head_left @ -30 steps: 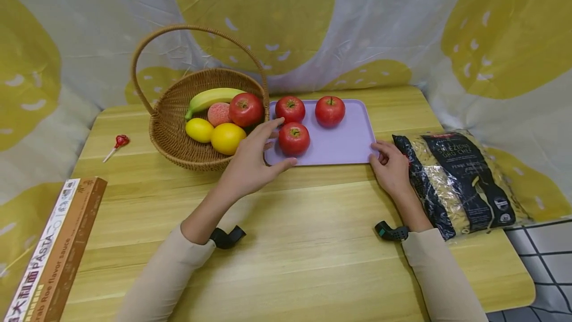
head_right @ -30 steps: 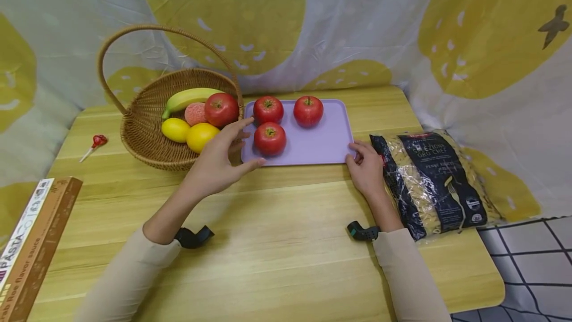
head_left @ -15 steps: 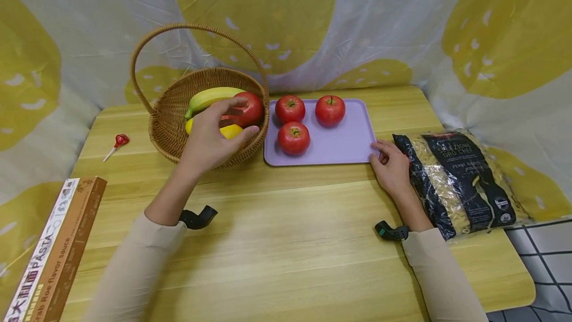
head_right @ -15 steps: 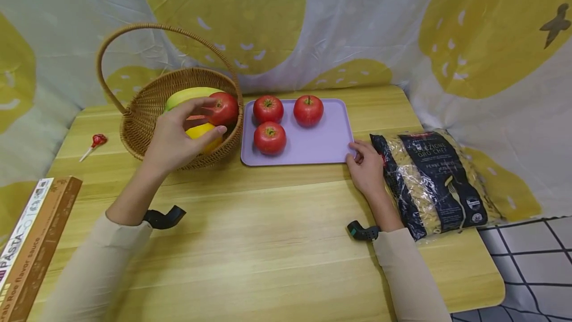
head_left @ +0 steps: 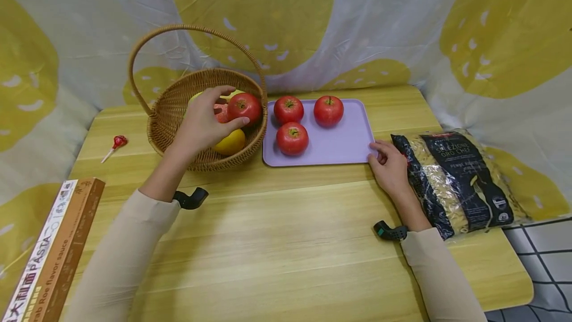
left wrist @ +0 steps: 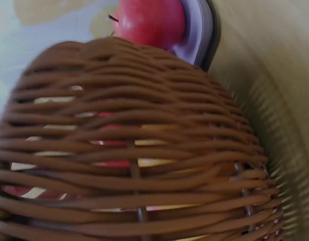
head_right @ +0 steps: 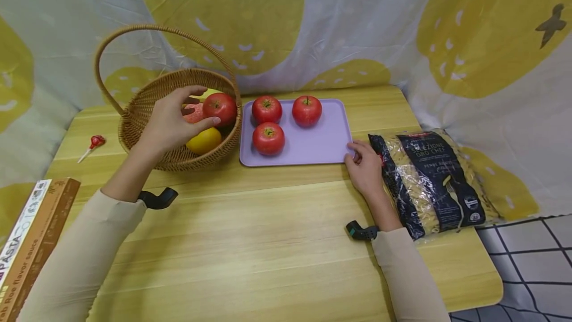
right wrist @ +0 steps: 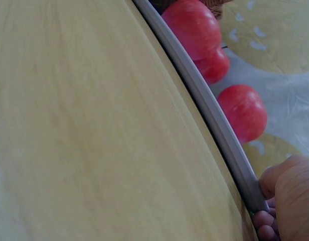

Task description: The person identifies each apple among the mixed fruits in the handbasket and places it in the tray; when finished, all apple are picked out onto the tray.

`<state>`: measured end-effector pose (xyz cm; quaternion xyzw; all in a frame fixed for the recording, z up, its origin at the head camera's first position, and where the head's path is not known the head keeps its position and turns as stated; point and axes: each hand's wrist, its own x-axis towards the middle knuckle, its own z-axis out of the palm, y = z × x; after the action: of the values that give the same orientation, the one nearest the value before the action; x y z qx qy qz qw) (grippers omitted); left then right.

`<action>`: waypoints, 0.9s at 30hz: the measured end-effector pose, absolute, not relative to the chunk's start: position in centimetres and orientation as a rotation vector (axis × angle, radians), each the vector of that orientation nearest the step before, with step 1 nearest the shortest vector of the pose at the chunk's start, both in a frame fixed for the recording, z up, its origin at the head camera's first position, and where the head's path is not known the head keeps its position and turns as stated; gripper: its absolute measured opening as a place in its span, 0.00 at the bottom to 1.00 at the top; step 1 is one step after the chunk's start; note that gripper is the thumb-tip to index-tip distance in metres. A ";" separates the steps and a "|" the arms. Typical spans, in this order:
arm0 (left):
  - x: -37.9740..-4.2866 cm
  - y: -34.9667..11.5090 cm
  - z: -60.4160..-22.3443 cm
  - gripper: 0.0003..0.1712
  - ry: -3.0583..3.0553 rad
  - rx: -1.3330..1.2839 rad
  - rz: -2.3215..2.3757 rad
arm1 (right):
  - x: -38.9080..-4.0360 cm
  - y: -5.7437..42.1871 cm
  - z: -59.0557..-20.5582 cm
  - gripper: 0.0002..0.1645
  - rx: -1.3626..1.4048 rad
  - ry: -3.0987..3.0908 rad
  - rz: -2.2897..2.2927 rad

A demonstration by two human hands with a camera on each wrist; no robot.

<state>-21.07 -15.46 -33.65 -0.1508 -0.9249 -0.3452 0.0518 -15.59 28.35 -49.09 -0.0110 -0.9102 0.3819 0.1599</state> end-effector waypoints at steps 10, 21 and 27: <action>-22.8 -15.7 -34.4 0.48 -2.933 -0.426 -0.912 | -15.6 28.3 -49.2 0.19 -0.019 -2.597 1.082; -23.6 -15.9 -35.4 0.50 -2.943 -0.428 -0.926 | -15.6 28.2 -49.0 0.19 -0.014 -2.590 1.087; -23.8 -15.6 -35.8 0.51 -3.002 -0.433 -0.909 | -15.4 28.2 -49.0 0.19 -0.017 -2.584 1.099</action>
<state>-23.81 -15.58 -35.78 -0.1368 -0.9480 -0.2871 -0.0125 -15.43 28.18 -48.99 -0.0059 -0.9074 0.3859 0.1662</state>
